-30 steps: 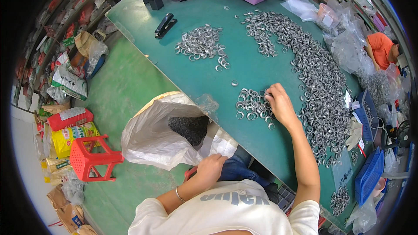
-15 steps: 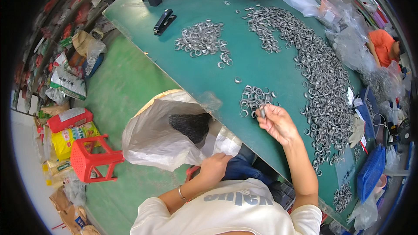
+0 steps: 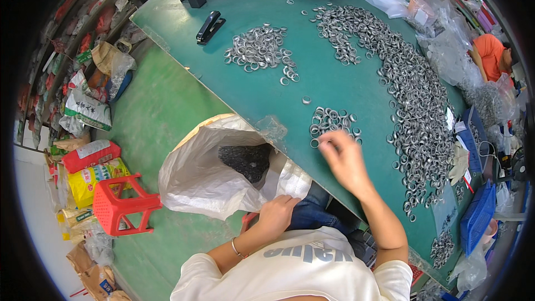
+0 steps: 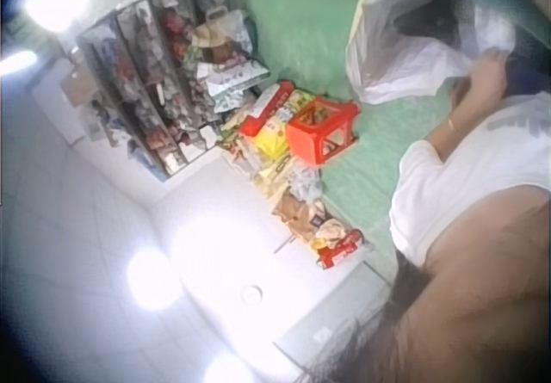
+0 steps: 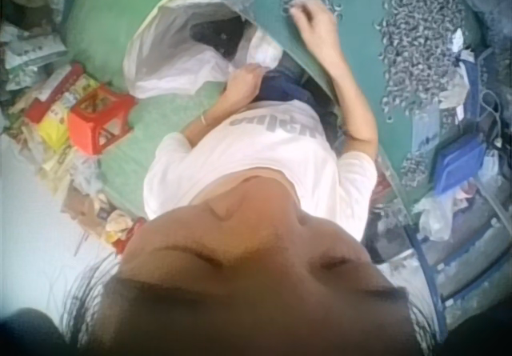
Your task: The person writes on a small paper tag using a red pen, then sorts through a pile of metal rings on a green tabletop, picking up individual rings to inspect them and placing some into a plastic bag.
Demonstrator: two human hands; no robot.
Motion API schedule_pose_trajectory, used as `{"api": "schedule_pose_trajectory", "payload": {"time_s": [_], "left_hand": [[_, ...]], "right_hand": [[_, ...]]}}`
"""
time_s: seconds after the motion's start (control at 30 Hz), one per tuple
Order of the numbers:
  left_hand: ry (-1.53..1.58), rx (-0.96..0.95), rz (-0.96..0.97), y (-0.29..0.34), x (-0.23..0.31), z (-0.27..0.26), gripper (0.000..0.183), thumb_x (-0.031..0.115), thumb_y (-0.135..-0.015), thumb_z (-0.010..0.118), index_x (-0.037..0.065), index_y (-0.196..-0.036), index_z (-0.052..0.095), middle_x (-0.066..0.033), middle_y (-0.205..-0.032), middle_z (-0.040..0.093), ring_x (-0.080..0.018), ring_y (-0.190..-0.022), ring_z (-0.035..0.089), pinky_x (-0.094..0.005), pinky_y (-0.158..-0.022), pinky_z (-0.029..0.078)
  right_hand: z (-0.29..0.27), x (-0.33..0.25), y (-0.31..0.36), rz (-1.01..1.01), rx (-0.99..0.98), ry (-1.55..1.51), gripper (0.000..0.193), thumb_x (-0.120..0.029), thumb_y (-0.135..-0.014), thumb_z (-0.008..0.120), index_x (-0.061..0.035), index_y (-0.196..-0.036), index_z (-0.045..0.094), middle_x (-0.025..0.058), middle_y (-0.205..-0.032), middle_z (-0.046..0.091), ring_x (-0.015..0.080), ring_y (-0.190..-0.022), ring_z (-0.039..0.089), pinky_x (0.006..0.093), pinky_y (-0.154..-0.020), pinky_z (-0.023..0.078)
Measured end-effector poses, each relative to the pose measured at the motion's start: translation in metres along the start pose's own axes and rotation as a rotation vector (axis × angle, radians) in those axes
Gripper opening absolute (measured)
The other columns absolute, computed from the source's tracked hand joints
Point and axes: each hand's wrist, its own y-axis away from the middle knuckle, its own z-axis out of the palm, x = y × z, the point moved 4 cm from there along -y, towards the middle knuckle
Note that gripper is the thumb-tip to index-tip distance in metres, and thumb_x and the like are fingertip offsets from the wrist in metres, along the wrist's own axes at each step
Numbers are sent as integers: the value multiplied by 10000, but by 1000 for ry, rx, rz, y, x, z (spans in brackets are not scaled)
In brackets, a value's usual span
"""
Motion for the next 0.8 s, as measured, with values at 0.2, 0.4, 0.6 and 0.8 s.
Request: {"api": "schedule_pose_trajectory", "payload": {"time_s": [0.2,0.4,0.6,0.8], "left_hand": [[18,-15,20,-4,-2,2,191,30,-831,580,75,-980,690,-93,-801,629,-288,-736,631,-402,-618,529],[-21,-34,23,-4,0,0,240,48,-775,572,86,-987,677,-69,-816,626,-253,-777,640,-371,-639,541],[-18,-52,30,-5,1,2,247,42,-768,575,79,-989,676,-70,-815,626,-251,-777,643,-368,-642,542],[19,-20,31,-4,-1,3,175,23,-821,594,58,-961,694,-89,-793,634,-281,-720,631,-393,-605,531]], "right_hand": [[-21,30,-20,100,274,742,313,-289,-875,659,18,-834,610,150,-886,590,347,-890,557,448,-771,466],[-31,46,-21,129,260,457,222,-173,-904,615,33,-826,586,143,-805,596,283,-683,589,404,-633,467],[-35,44,-6,205,170,-137,183,-128,-938,591,30,-850,563,16,-724,508,89,-665,460,274,-604,403],[23,-31,17,-191,34,-39,86,-43,-864,658,-6,-882,583,111,-887,580,234,-755,585,321,-660,484]]}}
